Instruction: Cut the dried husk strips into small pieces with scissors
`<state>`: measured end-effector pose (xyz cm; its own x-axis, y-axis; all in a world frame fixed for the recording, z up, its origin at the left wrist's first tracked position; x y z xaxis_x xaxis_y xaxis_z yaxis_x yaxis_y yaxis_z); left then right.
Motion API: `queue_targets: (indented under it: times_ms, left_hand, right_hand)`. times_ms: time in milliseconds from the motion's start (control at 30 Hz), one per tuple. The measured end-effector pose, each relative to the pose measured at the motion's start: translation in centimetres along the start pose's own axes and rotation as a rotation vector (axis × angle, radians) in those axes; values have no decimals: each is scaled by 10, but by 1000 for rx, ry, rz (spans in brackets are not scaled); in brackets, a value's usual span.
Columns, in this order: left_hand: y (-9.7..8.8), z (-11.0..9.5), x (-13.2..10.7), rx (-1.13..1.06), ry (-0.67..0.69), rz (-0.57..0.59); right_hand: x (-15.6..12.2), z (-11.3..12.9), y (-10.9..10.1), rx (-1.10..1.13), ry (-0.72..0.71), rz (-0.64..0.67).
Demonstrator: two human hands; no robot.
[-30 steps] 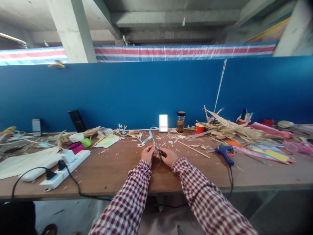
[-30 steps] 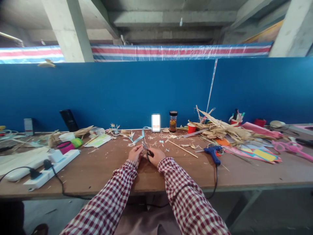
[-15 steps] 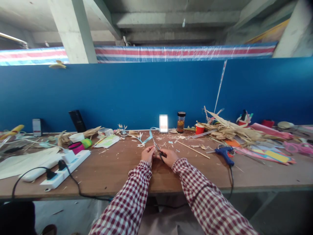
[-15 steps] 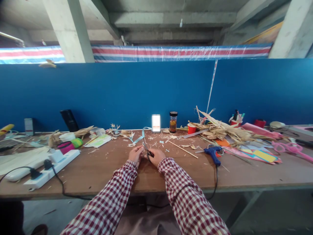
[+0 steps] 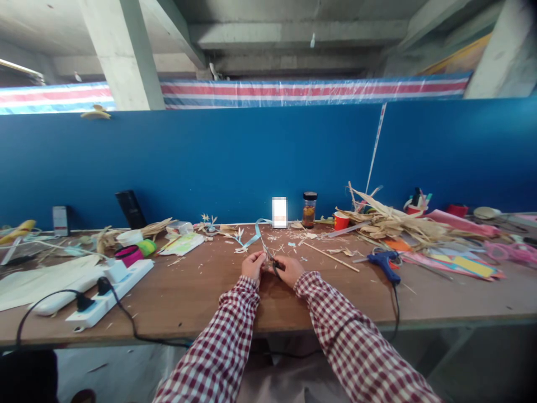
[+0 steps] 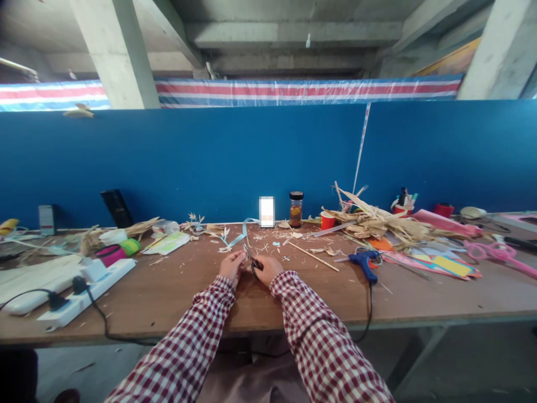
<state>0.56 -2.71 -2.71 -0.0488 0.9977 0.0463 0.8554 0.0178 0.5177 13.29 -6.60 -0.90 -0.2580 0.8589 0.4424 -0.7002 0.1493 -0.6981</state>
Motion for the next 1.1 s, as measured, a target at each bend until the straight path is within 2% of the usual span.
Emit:
queue_targets:
  times_ms: [1100]
  left_hand:
    - [-1, 1, 1, 30, -8, -4]
  right_hand:
    - [0, 3, -4, -18, 11, 22]
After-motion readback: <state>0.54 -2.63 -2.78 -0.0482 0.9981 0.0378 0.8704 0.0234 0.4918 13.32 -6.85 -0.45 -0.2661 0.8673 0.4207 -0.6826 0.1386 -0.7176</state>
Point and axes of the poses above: each hand's wrist, its own x-axis towards the middle knuckle, its own y-axis out of the palm, z = x × y, the point moved 3 cm from there along x, towards the middle knuckle, and after that the axes turned 1 degree about z, right-handed, at the moved point
